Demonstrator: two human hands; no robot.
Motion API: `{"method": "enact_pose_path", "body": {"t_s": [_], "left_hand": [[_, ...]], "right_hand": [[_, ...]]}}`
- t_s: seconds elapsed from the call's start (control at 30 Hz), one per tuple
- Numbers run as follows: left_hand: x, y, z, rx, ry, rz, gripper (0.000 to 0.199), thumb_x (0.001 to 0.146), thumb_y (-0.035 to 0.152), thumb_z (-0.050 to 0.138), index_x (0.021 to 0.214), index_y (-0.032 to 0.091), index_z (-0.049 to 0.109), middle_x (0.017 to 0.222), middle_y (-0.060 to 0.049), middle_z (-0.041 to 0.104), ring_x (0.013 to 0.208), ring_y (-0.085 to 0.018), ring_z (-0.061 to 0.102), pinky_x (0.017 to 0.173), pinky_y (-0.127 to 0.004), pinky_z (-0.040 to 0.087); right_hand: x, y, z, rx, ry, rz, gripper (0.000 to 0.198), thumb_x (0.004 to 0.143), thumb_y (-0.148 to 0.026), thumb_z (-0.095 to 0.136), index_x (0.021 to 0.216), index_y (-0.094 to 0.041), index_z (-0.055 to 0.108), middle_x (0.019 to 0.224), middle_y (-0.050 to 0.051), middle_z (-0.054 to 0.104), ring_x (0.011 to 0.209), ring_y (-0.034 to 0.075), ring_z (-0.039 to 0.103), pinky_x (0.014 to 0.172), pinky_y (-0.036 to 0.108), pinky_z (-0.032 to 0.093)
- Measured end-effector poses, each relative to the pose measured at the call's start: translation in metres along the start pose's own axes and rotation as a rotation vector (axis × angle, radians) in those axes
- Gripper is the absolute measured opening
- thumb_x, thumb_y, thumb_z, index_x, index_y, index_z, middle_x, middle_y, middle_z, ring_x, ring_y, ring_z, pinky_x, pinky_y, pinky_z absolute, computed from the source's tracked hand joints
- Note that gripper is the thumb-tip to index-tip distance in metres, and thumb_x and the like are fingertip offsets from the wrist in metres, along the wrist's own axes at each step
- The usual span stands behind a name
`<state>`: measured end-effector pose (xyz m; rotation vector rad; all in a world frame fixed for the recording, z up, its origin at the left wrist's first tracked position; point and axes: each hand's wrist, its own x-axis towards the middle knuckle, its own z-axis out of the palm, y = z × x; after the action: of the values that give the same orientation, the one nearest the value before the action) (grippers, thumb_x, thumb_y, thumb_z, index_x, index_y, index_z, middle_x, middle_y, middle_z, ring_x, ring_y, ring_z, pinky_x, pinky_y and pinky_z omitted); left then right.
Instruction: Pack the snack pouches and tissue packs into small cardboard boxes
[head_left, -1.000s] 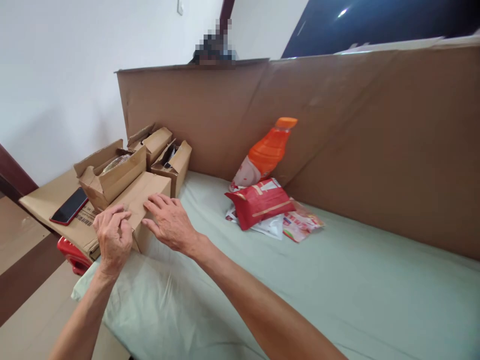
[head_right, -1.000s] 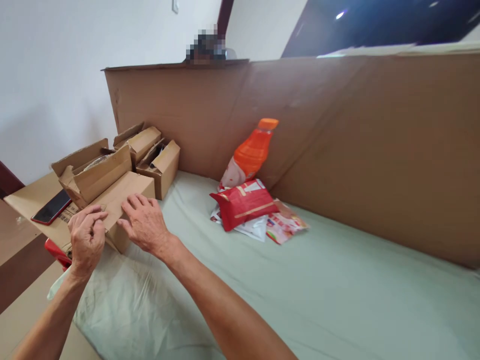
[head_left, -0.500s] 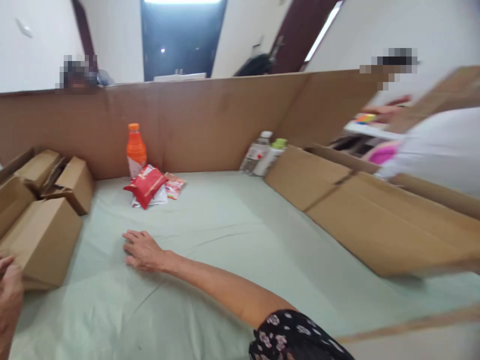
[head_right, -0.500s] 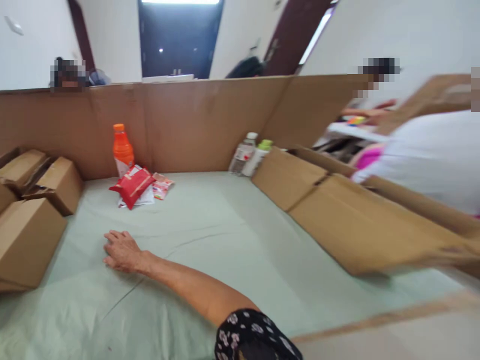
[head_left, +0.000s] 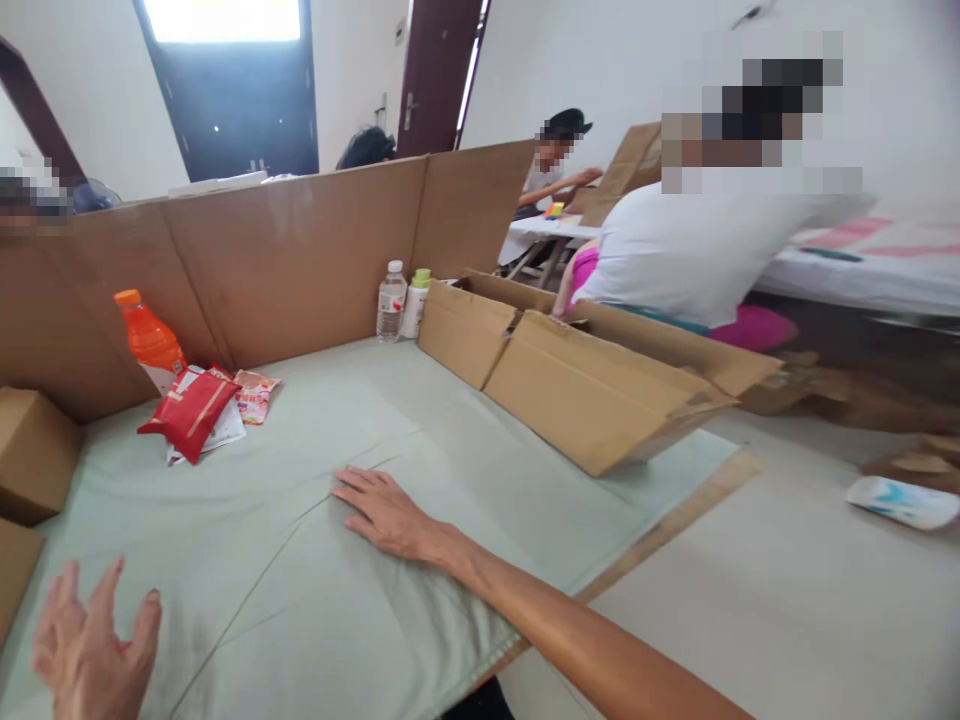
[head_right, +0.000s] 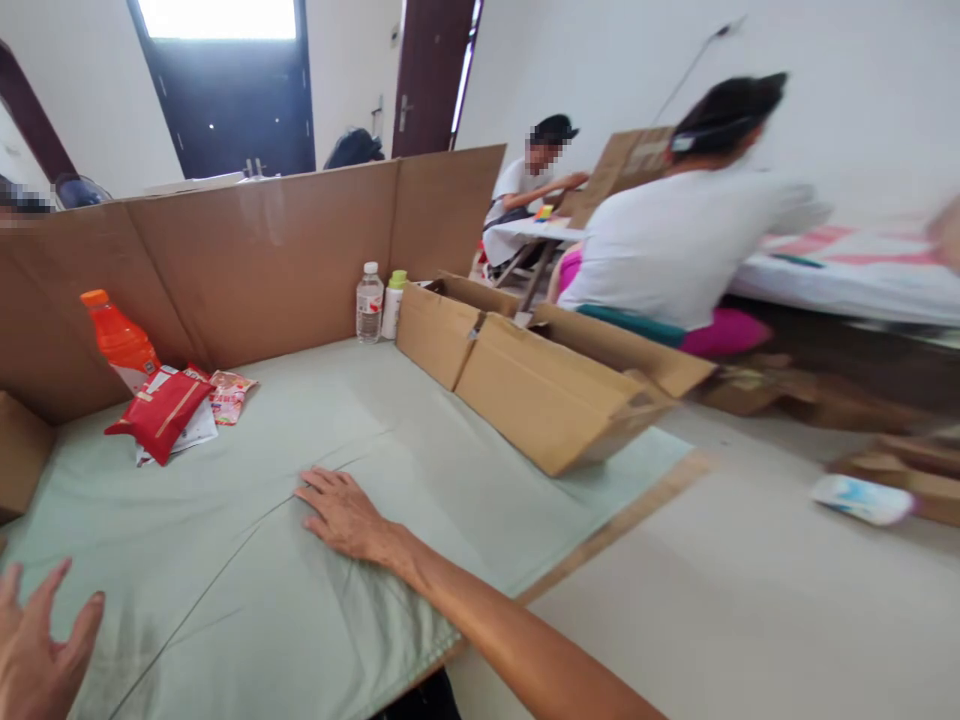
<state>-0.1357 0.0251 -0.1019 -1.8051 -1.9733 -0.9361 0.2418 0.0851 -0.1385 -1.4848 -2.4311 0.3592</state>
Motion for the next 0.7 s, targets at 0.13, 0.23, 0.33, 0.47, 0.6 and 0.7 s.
{"method": "enact_pose_path", "body": {"t_s": [0.13, 0.23, 0.33, 0.47, 0.6, 0.7], "left_hand": [[-0.030, 0.014, 0.051, -0.056, -0.320, 0.265, 0.042, 0.088, 0.046, 0.050, 0.114, 0.023, 0.074, 0.135, -0.016, 0.067, 0.129, -0.039, 0.060, 0.105, -0.062, 0.048], [-0.060, 0.032, 0.074, -0.041, -0.357, 0.521, 0.046, 0.092, 0.036, 0.052, 0.135, 0.026, 0.066, 0.145, -0.014, 0.062, 0.131, -0.035, 0.060, 0.107, -0.056, 0.048], [-0.074, 0.047, 0.083, -0.034, -0.288, 0.681, 0.053, 0.092, 0.033, 0.057, 0.144, 0.029, 0.058, 0.152, -0.012, 0.056, 0.134, -0.033, 0.058, 0.108, -0.052, 0.046], [-0.075, 0.060, 0.079, -0.062, -0.245, 0.675, 0.050, 0.094, 0.032, 0.056, 0.144, 0.028, 0.058, 0.152, -0.012, 0.056, 0.134, -0.032, 0.058, 0.112, -0.051, 0.043], [-0.081, 0.073, 0.061, -0.152, -0.259, 0.602, 0.044, 0.095, 0.028, 0.054, 0.139, 0.025, 0.061, 0.149, -0.013, 0.058, 0.136, -0.031, 0.056, 0.117, -0.052, 0.039], [-0.087, 0.078, 0.044, -0.179, -0.389, 0.575, 0.045, 0.095, 0.024, 0.053, 0.139, 0.024, 0.060, 0.152, -0.011, 0.056, 0.141, -0.030, 0.052, 0.118, -0.053, 0.041]], "right_hand": [[-0.035, 0.061, -0.036, -0.061, 0.139, 0.176, 0.047, 0.097, -0.027, 0.048, 0.141, -0.018, 0.061, 0.158, 0.017, 0.046, 0.149, 0.031, 0.039, 0.116, 0.056, 0.035], [-0.062, 0.110, -0.083, -0.233, 0.453, 0.353, 0.045, 0.097, -0.028, 0.045, 0.139, -0.019, 0.060, 0.158, 0.018, 0.045, 0.148, 0.034, 0.038, 0.112, 0.061, 0.036], [-0.083, 0.147, -0.137, -0.454, 0.705, 0.495, 0.048, 0.096, -0.028, 0.049, 0.141, -0.016, 0.055, 0.158, 0.020, 0.044, 0.147, 0.037, 0.037, 0.110, 0.061, 0.035], [-0.101, 0.179, -0.183, -0.571, 0.674, 0.726, 0.049, 0.097, -0.029, 0.051, 0.140, -0.005, 0.055, 0.137, 0.030, 0.060, 0.130, 0.038, 0.055, 0.097, 0.053, 0.041], [-0.115, 0.211, -0.184, -0.496, 0.583, 0.796, 0.059, 0.101, -0.056, 0.037, 0.112, -0.011, 0.074, 0.083, 0.023, 0.073, 0.073, 0.033, 0.070, 0.062, 0.047, 0.044], [-0.121, 0.230, -0.172, -0.419, 0.578, 0.569, 0.067, 0.094, -0.077, 0.030, 0.104, -0.026, 0.073, 0.063, 0.007, 0.067, 0.050, 0.031, 0.061, 0.051, 0.045, 0.044]]}}
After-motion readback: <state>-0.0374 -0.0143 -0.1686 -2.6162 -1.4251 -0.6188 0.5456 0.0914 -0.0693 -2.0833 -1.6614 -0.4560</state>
